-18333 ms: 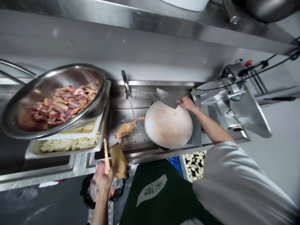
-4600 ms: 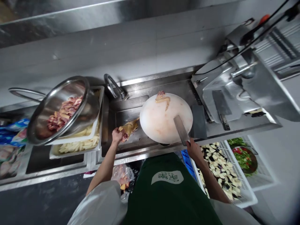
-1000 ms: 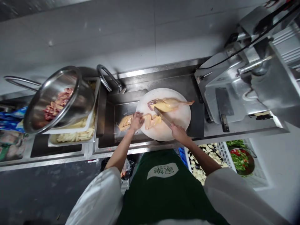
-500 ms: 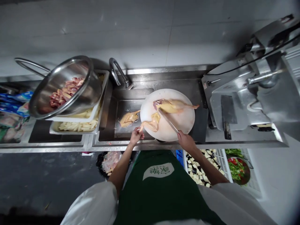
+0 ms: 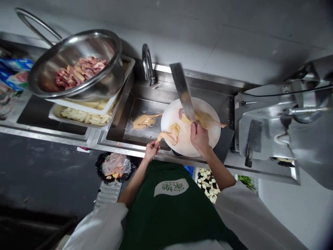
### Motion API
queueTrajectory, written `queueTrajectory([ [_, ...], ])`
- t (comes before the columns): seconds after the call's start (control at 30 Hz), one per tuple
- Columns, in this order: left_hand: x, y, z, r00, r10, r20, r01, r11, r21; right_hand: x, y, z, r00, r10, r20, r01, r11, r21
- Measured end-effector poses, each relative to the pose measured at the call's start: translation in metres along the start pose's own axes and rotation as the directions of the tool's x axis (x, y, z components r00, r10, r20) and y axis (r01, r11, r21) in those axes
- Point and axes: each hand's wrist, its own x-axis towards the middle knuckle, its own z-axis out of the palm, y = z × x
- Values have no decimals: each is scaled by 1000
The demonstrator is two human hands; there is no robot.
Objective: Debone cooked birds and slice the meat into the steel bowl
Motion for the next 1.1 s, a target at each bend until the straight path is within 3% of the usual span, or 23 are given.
queueTrajectory([
  [0.07,3,1,1,1000,-1,-5,2,1000,5,-3,1,18,987,61,152,-58,998,-23],
  [0.17,4,0,4,1000,3,4,-3,1000,3,-8,6,46,905,147,399,-113,988,-106],
  [0.27,4,-5,4,1000,9,8,-9,1000,-15,-11,16,53,888,127,443,-96,991,-90],
  [0.4,5,-12,-2,1000,16,3,-16,999,-44,-25,33,37,870,110,480,-91,994,-64],
  [0.6,7,-13,-9,999,37,-16,-38,998,-58,-49,42,12,858,292,422,-165,936,-312],
  [0.77,4,-9,-8,999,41,24,-39,997,-72,-60,6,25,902,239,360,-159,958,-237],
  [0.87,3,-8,-7,999,50,20,-48,997,-67,-59,-10,33,887,223,406,-142,965,-219],
  [0.93,4,-8,-5,998,61,19,-60,997,-56,-54,-12,26,884,227,408,-144,964,-225],
  [1.0,4,-9,-4,997,72,18,-71,996,-50,-48,-10,12,920,198,338,-136,971,-199],
  [1.1,5,-10,-2,997,72,9,-72,996,-60,-44,-8,-2,977,164,136,-146,980,-135],
])
